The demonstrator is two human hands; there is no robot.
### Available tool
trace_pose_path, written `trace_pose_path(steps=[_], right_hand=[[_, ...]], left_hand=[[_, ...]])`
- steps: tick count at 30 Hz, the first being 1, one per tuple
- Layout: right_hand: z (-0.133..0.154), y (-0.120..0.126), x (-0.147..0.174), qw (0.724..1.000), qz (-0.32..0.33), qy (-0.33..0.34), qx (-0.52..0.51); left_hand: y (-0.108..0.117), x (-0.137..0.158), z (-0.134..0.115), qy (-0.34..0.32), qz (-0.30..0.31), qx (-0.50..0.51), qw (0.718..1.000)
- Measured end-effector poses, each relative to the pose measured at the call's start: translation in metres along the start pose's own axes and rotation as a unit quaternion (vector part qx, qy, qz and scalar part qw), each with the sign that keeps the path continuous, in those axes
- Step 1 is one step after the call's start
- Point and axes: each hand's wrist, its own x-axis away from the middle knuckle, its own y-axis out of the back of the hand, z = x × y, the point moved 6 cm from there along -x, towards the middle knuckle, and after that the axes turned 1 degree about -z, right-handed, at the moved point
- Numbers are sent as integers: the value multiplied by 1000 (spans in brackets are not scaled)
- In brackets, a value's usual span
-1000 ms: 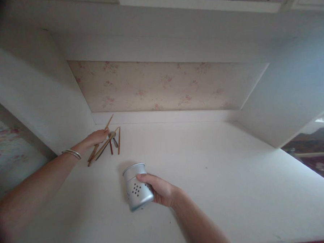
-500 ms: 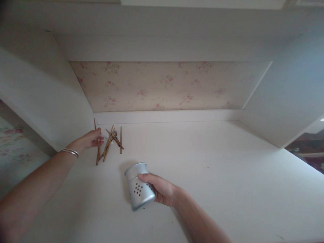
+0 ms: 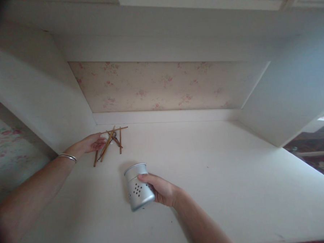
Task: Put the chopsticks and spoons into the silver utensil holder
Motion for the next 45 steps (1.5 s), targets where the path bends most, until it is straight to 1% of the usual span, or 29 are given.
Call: trace_pose_path(steps=[4,7,10,12,13,15,17,19,21,23,25,28,30,33,37,41,43,45], right_hand=[[0,-1,1,1000,10,8,-4],[7,-6,5,999,22,37,2],[26,-14,6,995,18,94,40],[48,-18,1,984,-5,151,99],[61,-18,-4,973,-29,183,137],[89,-16,-18,942,-101,238,217],[114,-11,-40,909,-175,262,273],[137,-9,-64,874,-230,296,309],[157,-9,-88,830,-280,330,351],[170,-10,-111,788,-326,343,394],[179,-12,-131,756,-359,346,425],[186,-13,-156,728,-389,343,448],[187,-12,-168,722,-401,337,452],[187,-13,-177,724,-402,336,449],[185,-13,-177,737,-391,323,446],[170,-9,-157,758,-386,296,434],[154,-6,-139,773,-371,286,428],[132,-5,-116,792,-343,274,424]], left_hand=[[6,7,-1,-54,-15,-104,993],[6,22,3,-112,-19,-146,983],[-5,46,17,-163,-3,-174,971],[-20,66,26,-220,21,-227,948],[-29,76,33,-238,37,-242,940],[-44,92,47,-236,69,-252,936],[-57,104,58,-228,97,-255,935],[-65,112,64,-236,116,-255,930],[-69,116,67,-248,126,-257,925],[-70,117,69,-261,130,-267,918],[-71,115,70,-277,129,-279,910],[-72,113,72,-298,134,-287,900],[-72,111,74,-303,142,-292,896],[-74,106,77,-305,152,-299,891],[-75,103,77,-306,159,-297,890],[-73,108,74,-296,166,-296,893],[-71,112,71,-286,174,-289,897],[-70,116,68,-267,177,-279,906]])
